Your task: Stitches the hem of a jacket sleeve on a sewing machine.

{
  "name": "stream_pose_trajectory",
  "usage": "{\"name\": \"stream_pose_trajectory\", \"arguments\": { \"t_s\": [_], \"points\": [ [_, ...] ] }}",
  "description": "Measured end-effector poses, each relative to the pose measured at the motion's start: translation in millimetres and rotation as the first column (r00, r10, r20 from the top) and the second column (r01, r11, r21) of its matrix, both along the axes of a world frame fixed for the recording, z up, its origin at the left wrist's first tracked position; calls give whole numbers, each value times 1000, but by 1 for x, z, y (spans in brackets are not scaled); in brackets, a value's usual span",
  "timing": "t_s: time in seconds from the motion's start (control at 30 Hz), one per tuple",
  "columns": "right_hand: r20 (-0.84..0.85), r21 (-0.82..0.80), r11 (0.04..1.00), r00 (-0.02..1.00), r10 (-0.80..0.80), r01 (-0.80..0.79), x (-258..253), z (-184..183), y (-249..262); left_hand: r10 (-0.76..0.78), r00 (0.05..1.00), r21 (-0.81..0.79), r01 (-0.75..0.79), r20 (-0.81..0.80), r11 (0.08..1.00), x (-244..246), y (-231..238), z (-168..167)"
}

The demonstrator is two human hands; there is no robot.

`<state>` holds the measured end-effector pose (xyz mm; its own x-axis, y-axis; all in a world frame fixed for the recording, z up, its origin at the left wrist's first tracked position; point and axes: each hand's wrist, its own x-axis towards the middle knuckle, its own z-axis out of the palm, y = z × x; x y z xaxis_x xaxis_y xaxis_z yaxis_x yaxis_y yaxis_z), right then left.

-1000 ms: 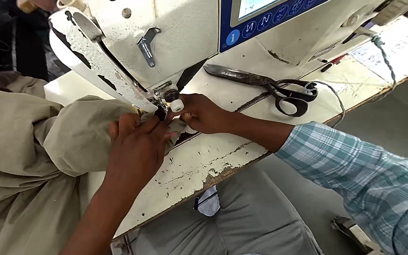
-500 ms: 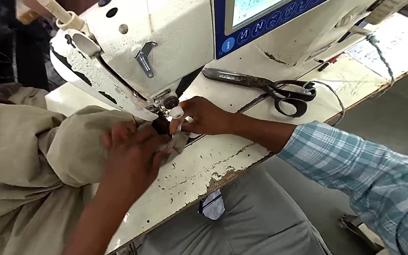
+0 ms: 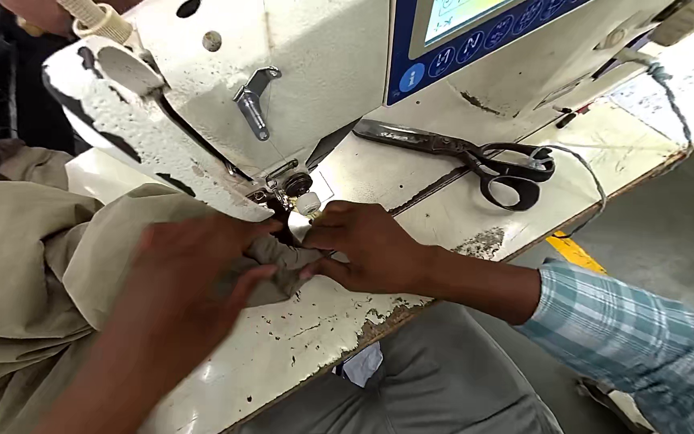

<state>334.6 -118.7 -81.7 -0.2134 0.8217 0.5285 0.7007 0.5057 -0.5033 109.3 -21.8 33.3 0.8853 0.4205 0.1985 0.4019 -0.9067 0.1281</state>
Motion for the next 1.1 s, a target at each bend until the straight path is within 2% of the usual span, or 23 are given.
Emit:
{"name": "stream_pose_trajectory", "arguments": {
  "t_s": [0.03,0.1,0.17,0.23,0.27,0.33,0.37,0.43,0.5,0.57,0.63,0.73,0.83,0.9,1.0,1.03,1.1],
  "points": [
    [-27,-14,1000,1000,-3,2,0,-2,-2,35,999,-29,-36,-19,999,-14,16,14],
    [-120,-55,998,992,-32,26,-1,-2,-6,162,967,-72,-180,-198,981,-35,40,37],
    [-255,-90,995,965,-66,44,-2,0,-5,283,876,-64,-333,-392,941,-46,45,41],
    [-394,-125,989,911,-122,78,-3,2,-3,245,837,-23,-294,-489,956,-54,34,28],
    [-457,-140,986,877,-149,95,-2,3,-2,202,850,4,-229,-487,973,-58,27,20],
    [-537,-161,981,824,-180,110,0,3,-1,152,915,149,-102,-373,983,-61,23,13],
    [-553,-177,980,814,-177,93,1,3,-2,169,937,227,-100,-307,969,-60,27,19],
    [-511,-214,977,850,-129,19,1,1,-4,284,934,386,-185,-216,904,-61,41,31],
    [-387,-218,976,918,-88,1,-1,-3,-5,261,954,450,-170,-149,877,-50,48,19],
    [-231,-211,977,969,-90,41,2,-3,-9,213,950,351,-124,-229,928,-33,44,5],
    [-158,-180,981,982,-100,71,3,-1,-11,240,933,244,-175,-270,954,-29,23,7],
    [-121,-122,990,989,-88,73,2,-3,-9,122,988,220,-98,-98,971,-14,-38,8],
    [-121,-63,998,992,-23,16,2,-6,-6,41,994,188,-20,-104,982,10,-57,-34],
    [-177,-130,991,984,2,-25,9,-1,-11,58,992,142,-42,-114,989,22,-48,-55],
    [-368,-319,947,916,-158,36,32,16,-27,111,981,101,-96,-160,990,29,-44,-59],
    [-381,-320,942,897,-225,101,37,18,-30,109,980,95,-95,-163,991,29,-44,-59],
    [-300,-321,932,915,-269,169,38,22,-30,114,978,83,-100,-176,992,30,-44,-56]
  ]
}}
